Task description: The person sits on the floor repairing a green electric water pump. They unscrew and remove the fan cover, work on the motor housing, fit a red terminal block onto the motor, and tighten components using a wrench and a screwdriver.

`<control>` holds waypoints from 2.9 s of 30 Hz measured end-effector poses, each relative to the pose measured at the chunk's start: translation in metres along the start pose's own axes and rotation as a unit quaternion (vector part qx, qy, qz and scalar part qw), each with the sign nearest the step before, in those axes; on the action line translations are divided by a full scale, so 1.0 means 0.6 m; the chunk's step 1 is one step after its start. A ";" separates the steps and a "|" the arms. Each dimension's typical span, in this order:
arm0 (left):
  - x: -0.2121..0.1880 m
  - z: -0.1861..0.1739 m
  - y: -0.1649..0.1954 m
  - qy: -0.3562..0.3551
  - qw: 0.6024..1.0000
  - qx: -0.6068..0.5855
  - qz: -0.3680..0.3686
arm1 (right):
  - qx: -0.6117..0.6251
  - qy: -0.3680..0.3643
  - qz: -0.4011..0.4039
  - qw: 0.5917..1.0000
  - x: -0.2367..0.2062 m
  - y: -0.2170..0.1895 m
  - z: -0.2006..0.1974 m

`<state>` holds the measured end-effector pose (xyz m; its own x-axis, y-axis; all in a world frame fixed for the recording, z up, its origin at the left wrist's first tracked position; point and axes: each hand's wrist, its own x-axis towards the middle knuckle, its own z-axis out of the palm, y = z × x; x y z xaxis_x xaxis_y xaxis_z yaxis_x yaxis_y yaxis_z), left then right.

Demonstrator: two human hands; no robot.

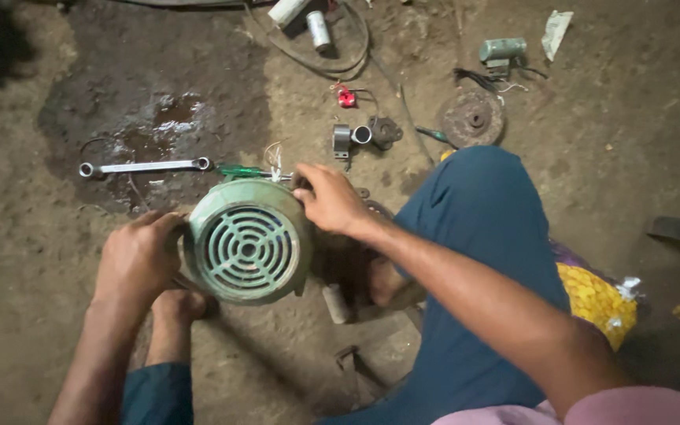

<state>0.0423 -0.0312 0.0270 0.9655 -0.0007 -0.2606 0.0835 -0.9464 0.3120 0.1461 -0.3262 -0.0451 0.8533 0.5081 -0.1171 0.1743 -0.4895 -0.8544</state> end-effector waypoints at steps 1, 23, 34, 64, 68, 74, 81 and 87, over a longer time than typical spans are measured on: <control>0.001 0.000 -0.001 -0.013 1.000 0.012 -0.008 | 0.000 -0.012 0.013 1.000 0.000 -0.001 0.000; 0.006 -0.017 0.006 0.003 1.000 -0.018 -0.008 | 0.017 -0.025 0.005 1.000 0.004 -0.004 -0.003; 0.014 -0.010 0.010 -0.022 0.998 0.032 -0.042 | 0.020 -0.038 0.027 0.999 0.003 -0.006 -0.006; 0.002 -0.013 0.015 0.004 0.998 0.004 -0.061 | 0.034 -0.036 0.025 0.998 -0.003 0.001 -0.004; 0.001 -0.002 0.006 -0.007 0.998 0.026 -0.061 | 0.029 -0.037 0.022 0.999 -0.004 0.006 0.000; 0.001 0.007 0.010 -0.038 0.995 0.087 -0.017 | 0.038 -0.031 0.029 0.998 -0.003 0.003 0.006; -0.010 0.003 -0.002 0.018 0.998 0.021 0.059 | 0.033 -0.038 0.025 0.998 0.000 0.014 0.013; -0.023 0.024 -0.041 0.015 1.000 0.013 0.012 | 0.009 -0.054 0.013 0.998 0.000 0.025 0.025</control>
<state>0.0231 -0.0127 0.0098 0.9740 -0.0142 -0.2261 0.0542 -0.9545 0.2932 0.1409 -0.3229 -0.0658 0.7992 0.5691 -0.1934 0.1426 -0.4921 -0.8588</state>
